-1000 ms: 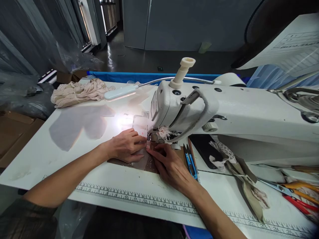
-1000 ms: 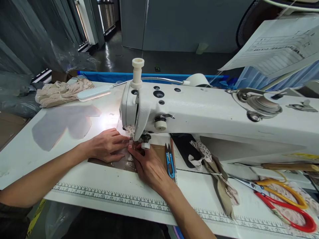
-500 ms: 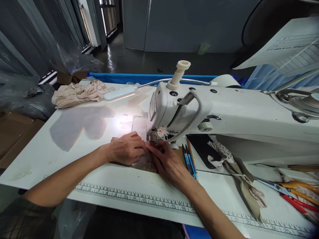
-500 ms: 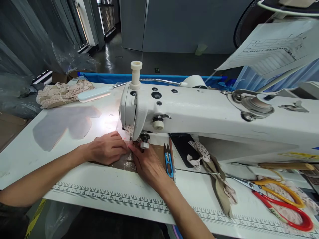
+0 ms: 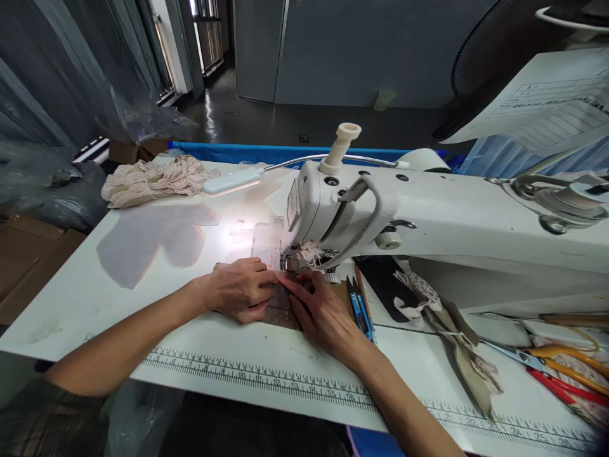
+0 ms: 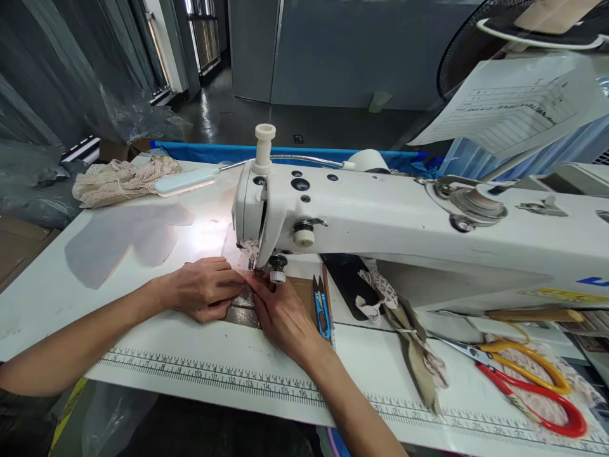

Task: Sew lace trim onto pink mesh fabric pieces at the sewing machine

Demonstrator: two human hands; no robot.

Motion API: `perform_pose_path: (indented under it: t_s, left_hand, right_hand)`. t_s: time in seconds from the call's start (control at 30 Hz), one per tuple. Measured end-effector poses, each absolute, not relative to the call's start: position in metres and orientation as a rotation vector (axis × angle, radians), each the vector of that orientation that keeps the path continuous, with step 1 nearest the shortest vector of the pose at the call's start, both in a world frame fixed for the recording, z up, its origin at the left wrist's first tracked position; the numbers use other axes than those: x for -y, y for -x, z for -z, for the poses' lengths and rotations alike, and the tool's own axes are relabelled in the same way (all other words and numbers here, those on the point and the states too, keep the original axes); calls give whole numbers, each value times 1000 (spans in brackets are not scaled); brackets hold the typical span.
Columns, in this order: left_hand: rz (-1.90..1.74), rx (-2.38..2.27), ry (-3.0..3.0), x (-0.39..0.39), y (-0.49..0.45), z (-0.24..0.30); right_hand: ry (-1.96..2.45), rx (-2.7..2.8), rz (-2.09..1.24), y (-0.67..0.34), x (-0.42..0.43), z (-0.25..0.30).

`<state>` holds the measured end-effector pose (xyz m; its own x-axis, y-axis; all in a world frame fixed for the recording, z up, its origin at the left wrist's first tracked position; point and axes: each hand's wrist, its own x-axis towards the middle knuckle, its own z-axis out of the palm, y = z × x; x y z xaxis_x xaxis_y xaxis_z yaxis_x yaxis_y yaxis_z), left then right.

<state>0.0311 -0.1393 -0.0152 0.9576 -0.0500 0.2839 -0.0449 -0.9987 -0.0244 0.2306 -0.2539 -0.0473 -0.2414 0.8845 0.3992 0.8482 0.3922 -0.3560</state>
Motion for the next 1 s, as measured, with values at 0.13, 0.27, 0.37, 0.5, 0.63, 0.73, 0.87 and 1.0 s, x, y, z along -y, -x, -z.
perform_pose_path:
  t_s: [0.13,0.27,0.37,0.5,0.63,0.73,0.87,1.0]
  left_hand:
    - [391,-22,3086,139,-31,15]
    - [355,30,3099,137,-32,13]
    - [396,64,3119,137,-33,14]
    - [530,123,3145,135,-34,18]
    - [684,220,3294,126,-33,23]
    - [803,230,3452,117,-31,28]
    - [870,260,3476,114,-31,32]
    - [847,296,3431,118,-33,32]
  right_hand:
    - [1475,2119,-117,-231,253,48]
    - [1470,2114,-115,-232,252,48]
    - [1479,2072,-174,-233,251,47]
    - [1570,1892,-384,-238,250,42]
    - [1586,1723,-524,-244,247,36]
    - [1715,1647,-649,-248,242,27]
    - [1866,1701,-756,-247,233,17]
    - [1845,1742,-606,-242,230,21]
